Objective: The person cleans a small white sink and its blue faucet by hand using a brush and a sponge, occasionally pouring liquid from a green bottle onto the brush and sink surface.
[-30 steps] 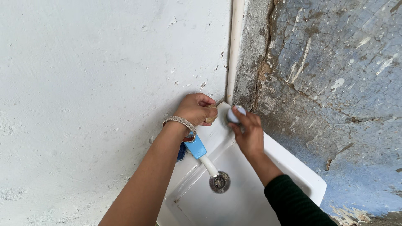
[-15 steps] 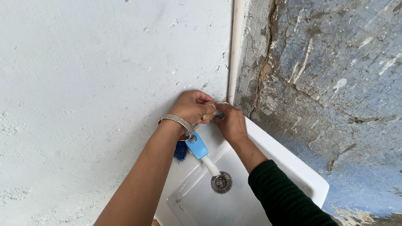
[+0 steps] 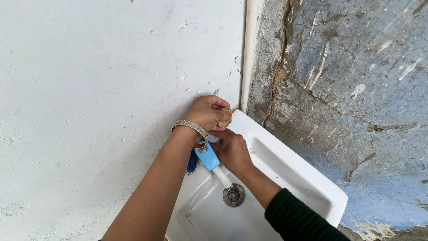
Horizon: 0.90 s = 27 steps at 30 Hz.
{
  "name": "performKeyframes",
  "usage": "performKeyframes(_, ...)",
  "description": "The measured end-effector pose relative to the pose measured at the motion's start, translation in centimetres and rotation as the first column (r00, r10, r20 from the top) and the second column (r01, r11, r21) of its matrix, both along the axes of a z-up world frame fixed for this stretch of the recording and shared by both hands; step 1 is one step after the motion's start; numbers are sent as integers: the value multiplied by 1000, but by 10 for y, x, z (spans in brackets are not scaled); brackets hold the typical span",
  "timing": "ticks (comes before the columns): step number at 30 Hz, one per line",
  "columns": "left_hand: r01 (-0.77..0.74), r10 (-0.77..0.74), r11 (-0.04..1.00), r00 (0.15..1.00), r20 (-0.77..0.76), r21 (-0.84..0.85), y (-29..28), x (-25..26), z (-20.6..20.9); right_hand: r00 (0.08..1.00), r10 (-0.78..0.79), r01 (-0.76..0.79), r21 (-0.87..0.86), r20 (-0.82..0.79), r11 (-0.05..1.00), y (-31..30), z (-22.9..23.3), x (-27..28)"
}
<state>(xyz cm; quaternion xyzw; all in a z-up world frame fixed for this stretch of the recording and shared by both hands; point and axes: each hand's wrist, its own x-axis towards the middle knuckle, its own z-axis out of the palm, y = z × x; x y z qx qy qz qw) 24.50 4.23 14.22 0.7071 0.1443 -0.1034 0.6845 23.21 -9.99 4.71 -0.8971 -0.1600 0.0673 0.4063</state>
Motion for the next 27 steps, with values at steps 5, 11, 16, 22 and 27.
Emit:
performKeyframes(5, 34, -34, 999, 999, 5, 25, 0, -6, -1, 941, -245, 215, 147, 235, 966, -45, 16, 63)
performKeyframes(11, 16, -18, 998, 999, -36, -61, -6, 3, -23, 965, 89, -104, 48, 245, 993, -34, -6, -27)
performKeyframes(16, 106, -74, 921, 992, -100, 376, -16, 3, -39, 960, -119, 96, 102, 254, 990, -80, 1, 20)
performKeyframes(22, 277, -196, 503, 959, -205, 818, -19, 9, -67, 896, 14, -42, 54, 445, 998, -72, -14, -29)
performKeyframes(27, 277, -309, 309, 934, -180, 910, -30, -5, -82, 910, -184, 202, -10, 372, 979, -100, 0, 17)
